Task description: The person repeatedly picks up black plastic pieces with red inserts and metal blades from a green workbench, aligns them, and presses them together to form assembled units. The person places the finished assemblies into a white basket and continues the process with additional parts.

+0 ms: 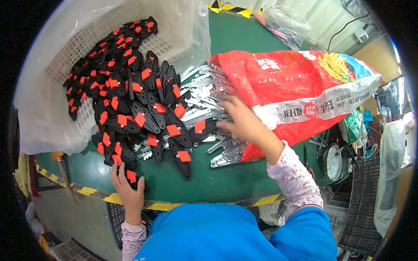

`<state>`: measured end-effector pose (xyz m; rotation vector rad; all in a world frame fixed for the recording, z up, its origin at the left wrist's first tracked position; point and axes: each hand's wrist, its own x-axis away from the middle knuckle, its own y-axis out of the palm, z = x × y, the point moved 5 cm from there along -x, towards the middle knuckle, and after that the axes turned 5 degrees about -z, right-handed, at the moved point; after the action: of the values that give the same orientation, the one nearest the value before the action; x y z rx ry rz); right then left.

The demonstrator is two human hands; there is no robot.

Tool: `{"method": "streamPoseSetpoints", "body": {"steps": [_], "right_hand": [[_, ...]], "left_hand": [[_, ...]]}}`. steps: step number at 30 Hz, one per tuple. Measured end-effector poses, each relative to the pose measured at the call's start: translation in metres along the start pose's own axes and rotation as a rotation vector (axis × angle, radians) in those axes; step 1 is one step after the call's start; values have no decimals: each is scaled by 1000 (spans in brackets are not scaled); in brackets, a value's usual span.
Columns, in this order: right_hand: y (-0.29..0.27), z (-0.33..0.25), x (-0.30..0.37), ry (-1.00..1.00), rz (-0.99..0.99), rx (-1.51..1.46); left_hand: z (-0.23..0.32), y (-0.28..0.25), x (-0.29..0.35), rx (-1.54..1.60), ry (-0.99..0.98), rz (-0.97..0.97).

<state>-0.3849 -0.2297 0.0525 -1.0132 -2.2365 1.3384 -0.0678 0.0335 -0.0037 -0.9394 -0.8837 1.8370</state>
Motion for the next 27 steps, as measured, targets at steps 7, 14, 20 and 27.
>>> {"method": "streamPoseSetpoints", "body": {"steps": [7,14,20,27], "right_hand": [[10,-39,84,-84,-306,445],[33,-43,97,-140,-184,732],[50,-52,87,-323,-182,872],[111,-113,31,-392,30,697]], "left_hand": [[-2,-3,3,49,-6,13],[1,-3,0,13,-1,-13],[4,-3,0,21,33,-2],[3,-2,1,18,61,43]]}}
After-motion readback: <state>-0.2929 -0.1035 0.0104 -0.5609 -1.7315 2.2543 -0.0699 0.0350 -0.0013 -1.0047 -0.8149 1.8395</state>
